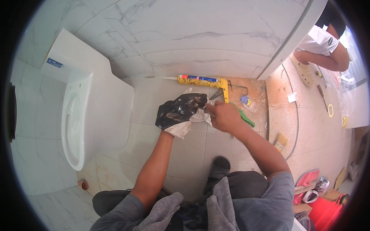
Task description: The person prepares a caulking gun and applies sealant along the base of a wall-mounted urinal. They adjust the urinal position, use a screwdriver to tighten a bolt, and continue applying sealant around the perimeter.
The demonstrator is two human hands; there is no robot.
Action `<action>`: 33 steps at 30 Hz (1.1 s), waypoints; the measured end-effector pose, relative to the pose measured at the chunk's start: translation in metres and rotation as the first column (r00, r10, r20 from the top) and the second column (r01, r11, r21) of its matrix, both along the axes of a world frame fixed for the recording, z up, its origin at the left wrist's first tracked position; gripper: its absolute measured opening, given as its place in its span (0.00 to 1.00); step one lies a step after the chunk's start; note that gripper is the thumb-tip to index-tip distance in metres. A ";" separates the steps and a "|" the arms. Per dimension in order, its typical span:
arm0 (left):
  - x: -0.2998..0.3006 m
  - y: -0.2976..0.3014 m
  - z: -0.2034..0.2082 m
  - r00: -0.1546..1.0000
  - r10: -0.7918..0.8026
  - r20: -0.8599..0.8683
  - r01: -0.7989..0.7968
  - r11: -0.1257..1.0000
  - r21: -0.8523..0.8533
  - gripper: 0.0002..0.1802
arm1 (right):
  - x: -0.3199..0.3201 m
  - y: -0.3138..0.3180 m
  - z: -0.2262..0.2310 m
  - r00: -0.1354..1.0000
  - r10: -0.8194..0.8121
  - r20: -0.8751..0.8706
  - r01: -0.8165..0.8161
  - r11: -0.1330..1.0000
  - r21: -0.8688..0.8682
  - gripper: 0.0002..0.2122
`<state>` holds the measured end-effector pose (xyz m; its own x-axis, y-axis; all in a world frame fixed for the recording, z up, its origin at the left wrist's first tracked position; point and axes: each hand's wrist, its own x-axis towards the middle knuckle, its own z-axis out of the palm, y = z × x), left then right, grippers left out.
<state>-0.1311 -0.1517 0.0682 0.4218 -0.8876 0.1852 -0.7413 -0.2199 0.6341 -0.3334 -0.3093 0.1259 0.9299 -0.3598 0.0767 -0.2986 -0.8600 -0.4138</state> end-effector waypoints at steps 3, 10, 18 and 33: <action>-0.002 -0.003 0.001 1.000 -0.013 0.000 0.013 1.000 -0.028 0.22 | 0.008 -0.017 0.002 0.994 -0.088 -0.070 0.112 0.773 0.624 0.13; -0.004 -0.001 0.000 0.942 0.048 -0.332 -0.078 0.994 -0.079 0.15 | 0.014 -0.016 -0.027 0.899 -0.051 -0.435 0.435 0.216 0.874 0.22; -0.012 -0.008 0.004 0.924 0.010 -0.381 -0.073 0.986 -0.152 0.21 | 0.000 -0.021 -0.014 0.985 -0.138 -0.100 0.168 0.885 0.434 0.12; -0.001 -0.001 -0.019 0.790 -0.125 -0.600 -0.121 0.928 -0.352 0.21 | 0.008 0.003 -0.010 0.997 0.045 0.066 -0.025 0.958 -0.285 0.08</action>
